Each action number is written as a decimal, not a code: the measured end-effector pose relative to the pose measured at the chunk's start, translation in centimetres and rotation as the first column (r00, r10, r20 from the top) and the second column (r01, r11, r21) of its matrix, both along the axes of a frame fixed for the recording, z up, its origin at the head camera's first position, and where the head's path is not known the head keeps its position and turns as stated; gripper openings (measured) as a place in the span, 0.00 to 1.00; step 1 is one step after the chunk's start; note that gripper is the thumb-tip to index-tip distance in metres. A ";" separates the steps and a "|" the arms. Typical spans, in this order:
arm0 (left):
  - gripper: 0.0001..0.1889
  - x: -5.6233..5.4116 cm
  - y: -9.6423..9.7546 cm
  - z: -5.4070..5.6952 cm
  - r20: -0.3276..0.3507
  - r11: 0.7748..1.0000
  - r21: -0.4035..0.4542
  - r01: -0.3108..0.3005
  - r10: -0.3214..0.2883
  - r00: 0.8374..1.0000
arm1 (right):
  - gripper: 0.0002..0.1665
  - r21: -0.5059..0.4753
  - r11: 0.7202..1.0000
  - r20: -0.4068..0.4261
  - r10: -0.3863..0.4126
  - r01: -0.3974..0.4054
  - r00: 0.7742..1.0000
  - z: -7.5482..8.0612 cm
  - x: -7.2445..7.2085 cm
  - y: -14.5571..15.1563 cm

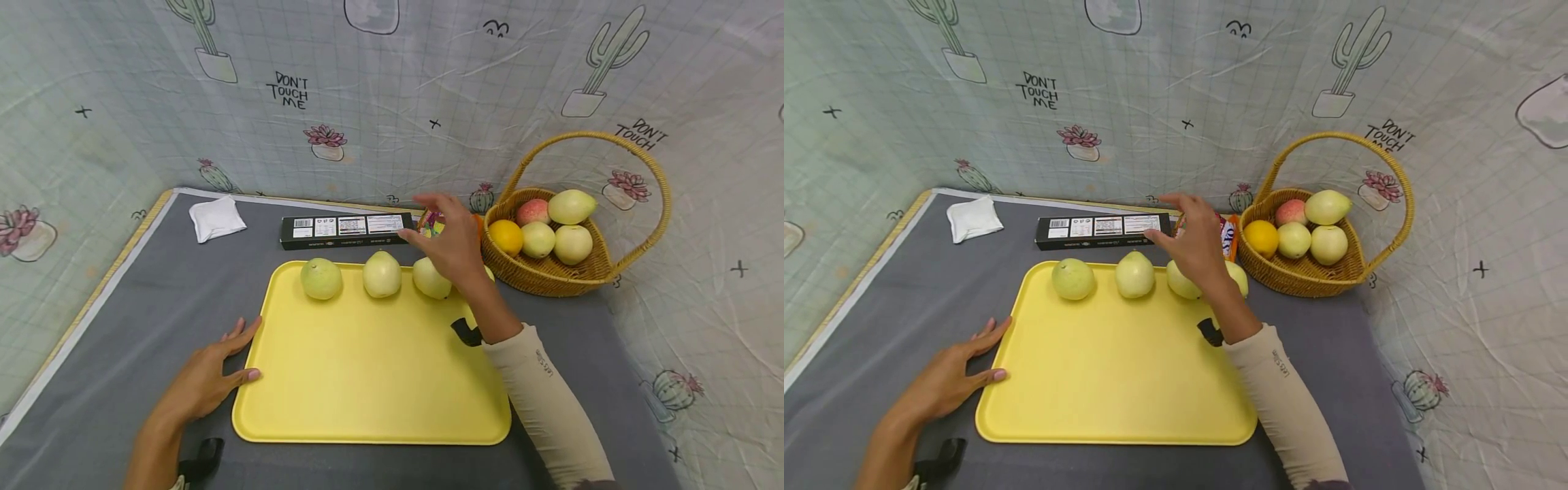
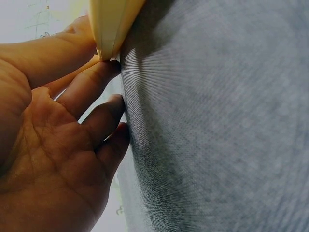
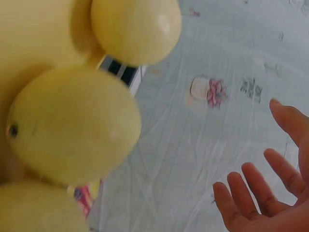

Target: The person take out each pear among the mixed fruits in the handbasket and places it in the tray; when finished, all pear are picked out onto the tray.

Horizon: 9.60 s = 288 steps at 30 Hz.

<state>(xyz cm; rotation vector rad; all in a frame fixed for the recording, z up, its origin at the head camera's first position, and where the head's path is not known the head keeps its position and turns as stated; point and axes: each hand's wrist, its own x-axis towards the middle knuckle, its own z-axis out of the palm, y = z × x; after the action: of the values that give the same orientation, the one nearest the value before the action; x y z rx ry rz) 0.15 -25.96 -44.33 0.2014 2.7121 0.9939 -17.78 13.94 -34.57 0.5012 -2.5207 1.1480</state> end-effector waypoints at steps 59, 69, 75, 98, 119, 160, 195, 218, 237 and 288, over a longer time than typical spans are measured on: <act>0.51 0.1 -0.2 -0.1 -0.012 1.000 0.008 0.002 -0.002 1.000 | 0.49 0.034 0.759 0.259 -0.635 0.650 0.728 -3.3 -8.3 23.7; 0.51 0.2 0.0 -0.1 0.010 1.000 0.009 -0.004 0.004 1.000 | 0.51 0.094 0.799 0.353 -0.585 0.594 0.730 -3.6 -9.0 24.6; 0.51 0.1 0.0 -0.1 0.007 1.000 0.013 -0.010 0.010 1.000 | 0.48 0.088 0.796 0.354 -0.586 0.598 0.729 -3.8 -9.2 24.6; 0.52 0.2 -0.1 -0.2 0.006 1.000 -0.007 -0.014 0.014 1.000 | 0.41 -0.066 0.748 0.127 -0.650 0.660 0.749 0.2 -5.7 20.0; 0.52 0.0 -0.1 -0.1 0.021 1.000 0.026 -0.014 0.014 1.000 | 0.43 -0.018 0.926 -0.019 -0.377 0.376 0.926 1.1 3.7 13.1; 0.51 0.1 0.0 -0.1 0.016 0.999 0.040 -0.010 0.010 1.000 | 0.41 0.481 0.866 0.217 0.032 -0.136 0.976 -5.4 11.1 11.1; 0.52 -0.2 -0.2 -0.2 0.033 0.999 0.048 -0.013 0.011 0.999 | 0.44 0.095 0.907 0.082 -0.417 0.410 0.905 -1.6 2.0 20.3; 0.52 0.0 -0.2 -0.2 0.027 0.999 0.034 -0.012 0.011 1.000 | 0.44 0.255 0.770 0.340 -0.638 0.585 0.691 -5.2 -5.1 23.5; 0.52 -0.1 0.0 -0.2 0.034 0.999 0.027 -0.023 0.022 0.999 | 0.33 0.012 0.710 0.067 -0.703 0.704 0.708 -6.7 -4.7 22.6; 0.52 -0.1 0.2 -0.3 0.037 1.000 0.006 -0.020 0.020 0.999 | 0.29 -0.177 0.984 0.205 0.022 0.015 0.978 -3.0 8.7 9.3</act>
<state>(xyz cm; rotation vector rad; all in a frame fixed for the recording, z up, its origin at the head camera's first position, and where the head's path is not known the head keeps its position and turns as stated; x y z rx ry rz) 0.09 -25.78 -44.65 0.1559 2.6829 1.0018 -9.11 23.28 -37.53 0.3559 -2.5533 1.4797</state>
